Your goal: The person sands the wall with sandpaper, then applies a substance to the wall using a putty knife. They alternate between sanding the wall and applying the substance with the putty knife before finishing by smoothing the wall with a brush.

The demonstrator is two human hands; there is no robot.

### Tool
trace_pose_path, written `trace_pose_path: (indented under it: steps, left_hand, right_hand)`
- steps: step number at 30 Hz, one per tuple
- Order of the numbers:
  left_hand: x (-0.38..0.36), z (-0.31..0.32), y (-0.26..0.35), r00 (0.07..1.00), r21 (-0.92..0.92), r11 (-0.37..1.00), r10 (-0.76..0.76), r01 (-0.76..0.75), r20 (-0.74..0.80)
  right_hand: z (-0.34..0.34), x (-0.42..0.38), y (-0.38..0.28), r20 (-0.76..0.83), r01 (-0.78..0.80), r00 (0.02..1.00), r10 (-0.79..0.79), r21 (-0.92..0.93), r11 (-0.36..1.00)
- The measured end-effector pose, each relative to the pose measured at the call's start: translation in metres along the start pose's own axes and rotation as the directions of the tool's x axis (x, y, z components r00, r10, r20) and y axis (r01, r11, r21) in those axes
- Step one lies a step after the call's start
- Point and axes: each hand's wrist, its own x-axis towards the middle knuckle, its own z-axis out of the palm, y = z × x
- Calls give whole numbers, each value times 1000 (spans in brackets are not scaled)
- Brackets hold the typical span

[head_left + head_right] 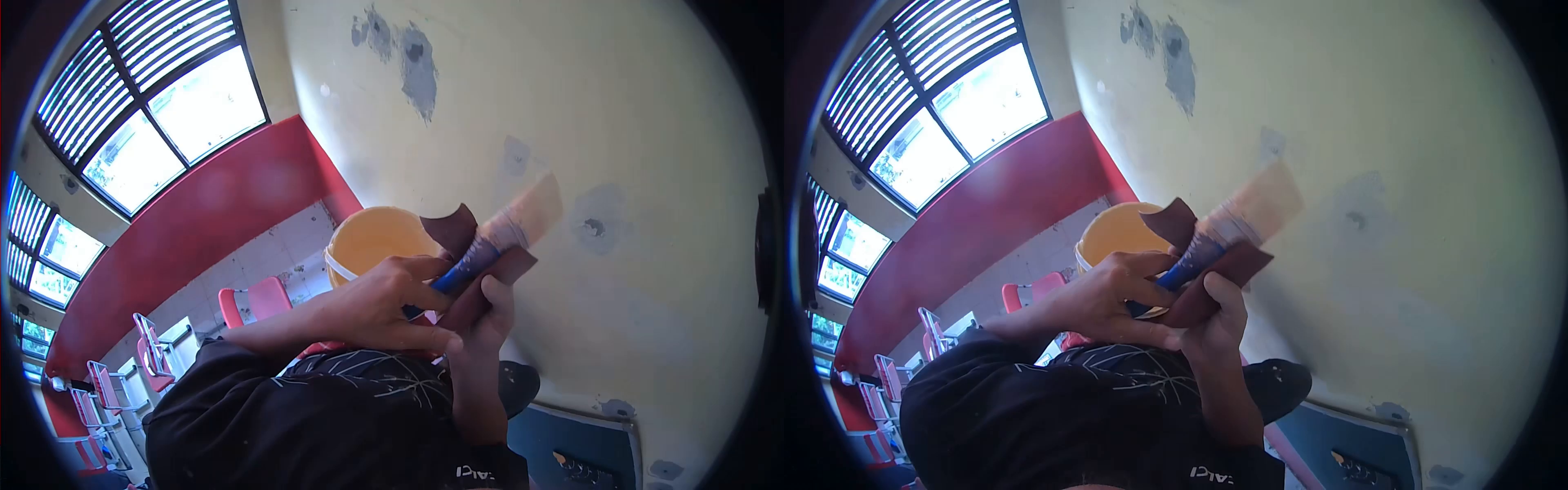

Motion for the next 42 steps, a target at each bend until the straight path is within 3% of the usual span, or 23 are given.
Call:
trace_pose_path:
  steps: [3, 6, 12, 15, 18, 21, 25, 26, 29, 33, 38, 42]
  left_hand:
    - [-3, 4, -5, 995, -58, 997, 44, -49, -87]
    - [-6, 5, -4, 993, -25, 998, -64, 62, -97]
    - [-4, 4, 5, 986, -86, 989, -126, 116, -110]
    - [-5, 6, 6, 972, -269, 945, -217, 186, -90]
    - [-5, 8, 3, 962, -259, 945, -240, 200, -129]
    - [-3, 10, 3, 963, -29, 990, -138, 135, -230]
    - [-4, 24, 4, 913, -114, 980, -194, 164, -359]
    - [-5, 21, 0, 925, 6, 993, -106, 117, -365]
    - [-3, 19, 5, 867, -111, 977, -211, 181, -451]
    - [-6, 25, 1, 892, -49, 987, -158, 152, -423]
    - [-2, 25, -2, 886, 14, 993, -96, 115, -454]
    - [-9, 24, -4, 888, -138, 977, -206, 162, -412]
  right_hand:
    - [-1, -1, 1, -54, -1, 999, -1, -30, 1000]
    - [0, 0, 1, -49, -30, 998, 28, -35, 999]
    - [1, -2, -1, -60, -52, 997, 54, 26, 998]
    - [-11, -2, 0, -75, -46, 996, 48, 39, 998]
    - [-3, -1, 1, -115, -49, 992, 48, -1, 999]
    - [-11, -1, -1, -103, -62, 993, 60, -11, 998]
    - [-10, 0, -1, -90, 2, 996, -3, -9, 1000]
    - [-10, 0, -1, -87, 5, 996, -4, 14, 1000]
    - [-6, 1, 0, -99, 57, 993, -60, -30, 998]
    - [-6, 3, 3, -71, 104, 991, -111, -93, 990]
    - [0, -5, 5, -51, 38, 998, -48, -192, 981]
    - [-9, -3, 6, -72, 22, 997, -37, -210, 977]
